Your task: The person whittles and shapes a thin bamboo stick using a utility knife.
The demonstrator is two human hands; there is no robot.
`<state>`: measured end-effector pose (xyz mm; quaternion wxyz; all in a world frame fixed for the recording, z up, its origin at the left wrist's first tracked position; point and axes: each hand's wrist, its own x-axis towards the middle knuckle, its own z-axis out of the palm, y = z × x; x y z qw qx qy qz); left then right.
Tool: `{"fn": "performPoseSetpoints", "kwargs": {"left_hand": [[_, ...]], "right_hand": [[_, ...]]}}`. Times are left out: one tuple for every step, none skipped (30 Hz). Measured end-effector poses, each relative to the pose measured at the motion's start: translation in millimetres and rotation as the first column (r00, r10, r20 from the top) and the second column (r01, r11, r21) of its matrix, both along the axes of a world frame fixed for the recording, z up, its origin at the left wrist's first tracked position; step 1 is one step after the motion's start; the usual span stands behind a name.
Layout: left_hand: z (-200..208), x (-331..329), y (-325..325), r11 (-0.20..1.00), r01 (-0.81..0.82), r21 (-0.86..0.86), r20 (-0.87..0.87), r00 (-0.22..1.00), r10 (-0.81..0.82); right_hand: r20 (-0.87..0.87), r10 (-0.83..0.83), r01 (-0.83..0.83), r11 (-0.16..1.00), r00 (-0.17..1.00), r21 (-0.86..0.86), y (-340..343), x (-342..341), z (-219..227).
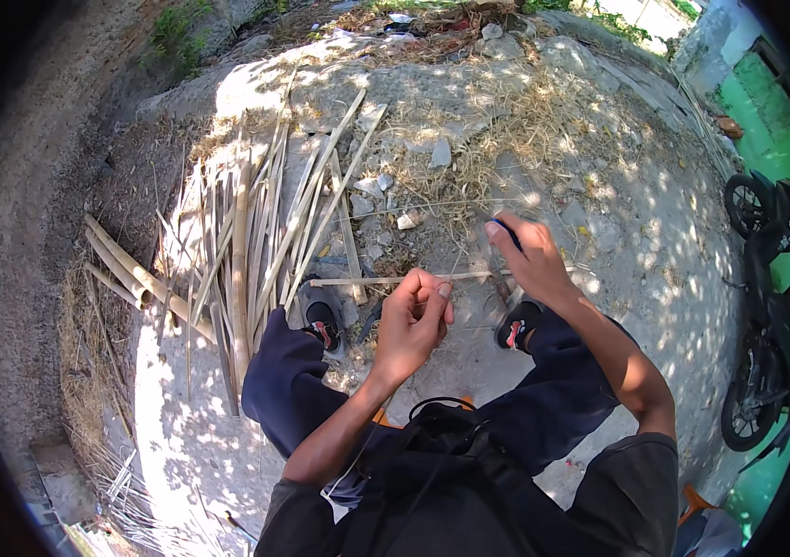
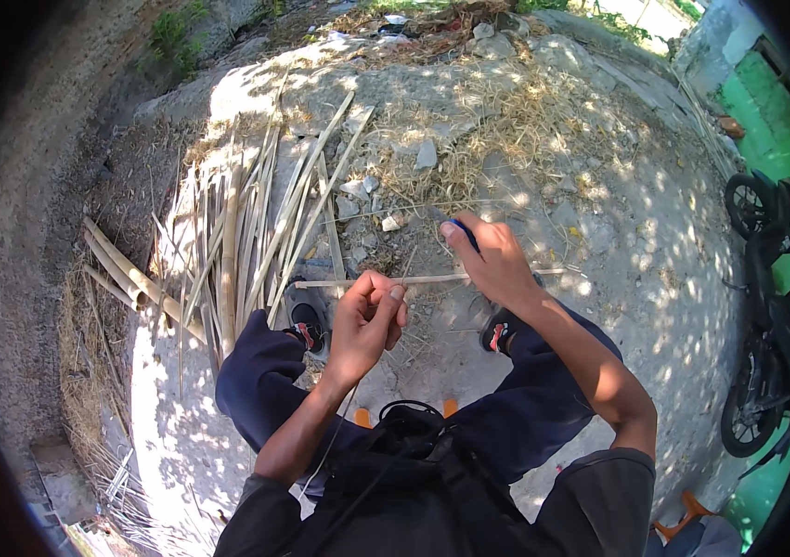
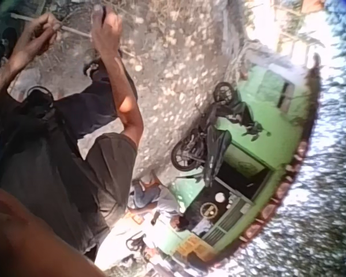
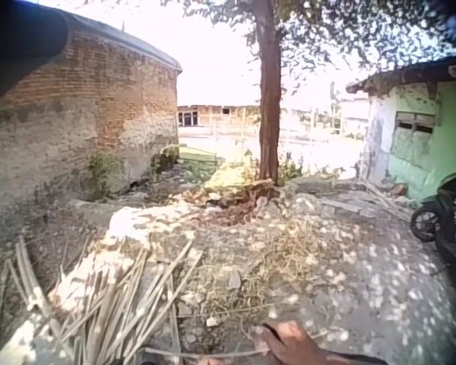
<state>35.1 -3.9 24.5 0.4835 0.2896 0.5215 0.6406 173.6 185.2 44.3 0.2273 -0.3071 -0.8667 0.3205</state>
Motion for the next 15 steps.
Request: {"fn": "performPoseSetpoints", "kwargs": {"left_hand": [[0, -1, 2, 1.000, -0.008, 0.002, 0.000, 1.000, 0.008], [-1, -3, 5, 1.000, 0.004, -0.016, 0.010, 1.000, -0.004], [-2, -4, 6, 0.999, 0.022, -0.038, 0.023, 1.000, -0.021], [-2, -4, 6, 0.999, 0.021, -0.041, 0.025, 0.999, -0.020], [-2, -4, 5, 1.000, 0.029, -0.005, 0.026, 0.999, -0.029], [-2, -4, 5, 0.999, 0.039, 0.031, 0.027, 0.999, -0.039], [-3, -4, 4, 0.999, 0.039, 0.030, 0.027, 0.999, -0.040], [-5, -4, 4, 0.999, 0.027, 0.034, 0.027, 0.999, -0.028], [-6, -4, 5, 0.999, 0.015, 0.041, 0.026, 1.000, -0.017], [-6, -4, 6, 0.999, 0.017, 0.042, 0.026, 0.999, -0.019], [-7, -5, 7, 0.998, 0.024, 0.050, 0.101, 0.995, -0.029], [-8, -4, 6, 0.998, 0.027, 0.055, 0.175, 0.984, -0.036], [-9, -4, 6, 0.998, 0.026, 0.054, 0.176, 0.984, -0.035], [-9, -5, 7, 0.998, 0.037, 0.058, 0.159, 0.986, -0.045], [-10, -5, 7, 0.997, 0.046, 0.062, 0.141, 0.988, -0.055]], "right_hand": [[-0.061, 0.015, -0.016, 1.000, 0.998, -0.016, -7, 1, 3], [-0.061, 0.023, -0.024, 1.000, 0.998, -0.015, -10, -1, 8], [-0.109, 0.067, -0.086, 0.981, 0.992, -0.173, -15, -1, 11], [-0.135, 0.086, -0.118, 0.961, 0.987, -0.249, -18, -2, 13], [-0.161, 0.102, -0.151, 0.933, 0.982, -0.326, -21, -4, 15], [-0.122, 0.165, -0.193, 0.940, 0.979, -0.282, -24, -6, 18], [-0.080, 0.225, -0.237, 0.942, 0.971, -0.238, -25, -6, 18], [-0.080, 0.224, -0.236, 0.942, 0.971, -0.239, -26, -6, 17], [-0.047, 0.279, -0.283, 0.947, 0.959, -0.152, -25, -5, 14], [-0.009, 0.330, -0.329, 0.942, 0.944, -0.065, -25, -4, 10], [-0.010, 0.332, -0.332, 0.943, 0.943, -0.010, -26, -4, 4], [-0.011, 0.333, -0.333, 0.943, 0.943, -0.012, -27, -3, 1], [-0.028, 0.334, -0.333, 0.943, 0.942, 0.016, -28, -3, -1], [-0.046, 0.334, -0.333, 0.942, 0.941, 0.044, -28, -2, -2], [-0.046, 0.336, -0.335, 0.941, 0.941, 0.043, -29, -3, -1]]}}
